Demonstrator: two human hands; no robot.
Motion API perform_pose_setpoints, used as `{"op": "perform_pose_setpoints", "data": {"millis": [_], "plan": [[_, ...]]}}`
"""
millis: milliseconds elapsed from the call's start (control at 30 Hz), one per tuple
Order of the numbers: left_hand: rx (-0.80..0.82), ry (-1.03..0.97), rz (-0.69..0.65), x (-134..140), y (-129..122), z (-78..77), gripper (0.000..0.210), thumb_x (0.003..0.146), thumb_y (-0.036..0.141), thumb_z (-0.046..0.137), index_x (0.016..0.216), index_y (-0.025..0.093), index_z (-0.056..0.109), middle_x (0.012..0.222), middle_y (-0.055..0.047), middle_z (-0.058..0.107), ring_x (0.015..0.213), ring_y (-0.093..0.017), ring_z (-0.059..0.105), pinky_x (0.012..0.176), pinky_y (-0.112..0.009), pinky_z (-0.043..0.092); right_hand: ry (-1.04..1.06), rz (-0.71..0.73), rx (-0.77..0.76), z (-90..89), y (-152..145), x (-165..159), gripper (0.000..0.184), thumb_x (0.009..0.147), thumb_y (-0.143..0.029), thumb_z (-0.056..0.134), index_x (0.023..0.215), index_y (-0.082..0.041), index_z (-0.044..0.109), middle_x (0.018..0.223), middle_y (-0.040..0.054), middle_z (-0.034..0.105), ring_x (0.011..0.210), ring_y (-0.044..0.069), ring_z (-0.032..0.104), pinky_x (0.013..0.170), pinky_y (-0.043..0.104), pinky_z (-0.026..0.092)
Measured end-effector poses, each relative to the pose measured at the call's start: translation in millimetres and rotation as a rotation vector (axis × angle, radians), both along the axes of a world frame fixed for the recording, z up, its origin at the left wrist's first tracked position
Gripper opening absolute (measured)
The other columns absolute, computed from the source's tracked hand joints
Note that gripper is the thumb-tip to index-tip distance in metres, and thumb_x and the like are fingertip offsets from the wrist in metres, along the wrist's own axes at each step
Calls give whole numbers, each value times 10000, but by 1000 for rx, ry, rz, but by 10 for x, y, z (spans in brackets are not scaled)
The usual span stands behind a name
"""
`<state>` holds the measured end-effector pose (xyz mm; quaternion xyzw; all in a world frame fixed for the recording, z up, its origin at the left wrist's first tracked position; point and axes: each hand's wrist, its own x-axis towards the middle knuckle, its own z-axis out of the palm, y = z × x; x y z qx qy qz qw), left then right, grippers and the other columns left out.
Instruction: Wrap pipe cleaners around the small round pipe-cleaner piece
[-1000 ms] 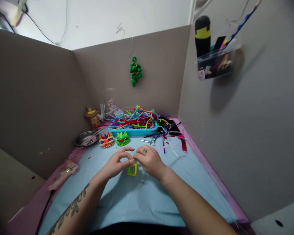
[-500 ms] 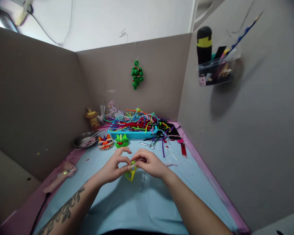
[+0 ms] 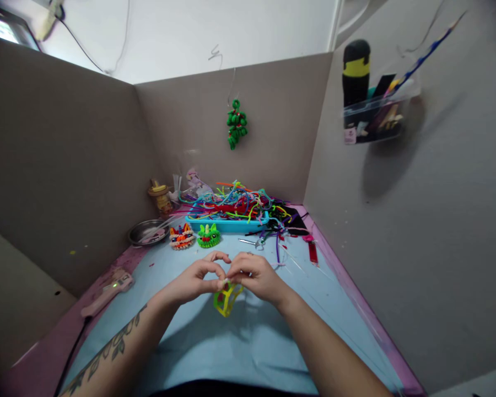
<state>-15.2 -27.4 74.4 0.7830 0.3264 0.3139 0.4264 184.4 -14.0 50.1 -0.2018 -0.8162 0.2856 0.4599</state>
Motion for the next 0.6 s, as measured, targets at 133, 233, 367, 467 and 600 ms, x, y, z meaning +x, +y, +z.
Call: {"op": "perform_pose_setpoints", "data": {"millis": [133, 233, 367, 467, 600], "plan": [[58, 5, -5, -3, 7, 4, 185, 719, 361, 634, 705, 179, 669, 1091, -84, 507, 1083, -221, 490, 970, -360, 339, -27, -41, -14, 23, -24, -3, 91, 776, -275, 601, 744, -201, 642, 688, 24, 614, 654, 127, 544, 581, 249, 417], [169, 101, 66, 11, -14, 20, 177, 741, 342, 612, 708, 176, 665, 1099, -88, 501, 1086, -219, 479, 960, -357, 344, -83, -106, -77, 46, -54, -10, 107, 769, -264, 595, 707, -182, 624, 680, 19, 592, 596, 108, 501, 548, 236, 381], [463, 298, 220, 96, -104, 49, 121, 766, 250, 567, 717, 192, 661, 1132, -91, 491, 1117, -239, 439, 954, -406, 331, -74, -154, -266, 39, -54, -62, 116, 724, -213, 588, 623, -158, 578, 625, -3, 548, 569, 94, 461, 519, 215, 352], [731, 464, 330, 191, -182, 57, 170, 743, 112, 526, 698, 212, 656, 1104, -80, 529, 1188, -286, 374, 996, -520, 205, -48, -195, -498, -24, -4, -124, 141, 675, -177, 565, 548, -148, 513, 517, -46, 446, 495, 69, 384, 472, 196, 300], [814, 516, 346, 226, -192, -2, 198, 700, 63, 532, 729, 219, 651, 1097, -81, 544, 1168, -290, 400, 1001, -559, 154, -28, -180, -624, -115, 62, -149, 166, 685, -198, 547, 540, -147, 482, 477, -66, 386, 471, 63, 359, 467, 192, 288]]}}
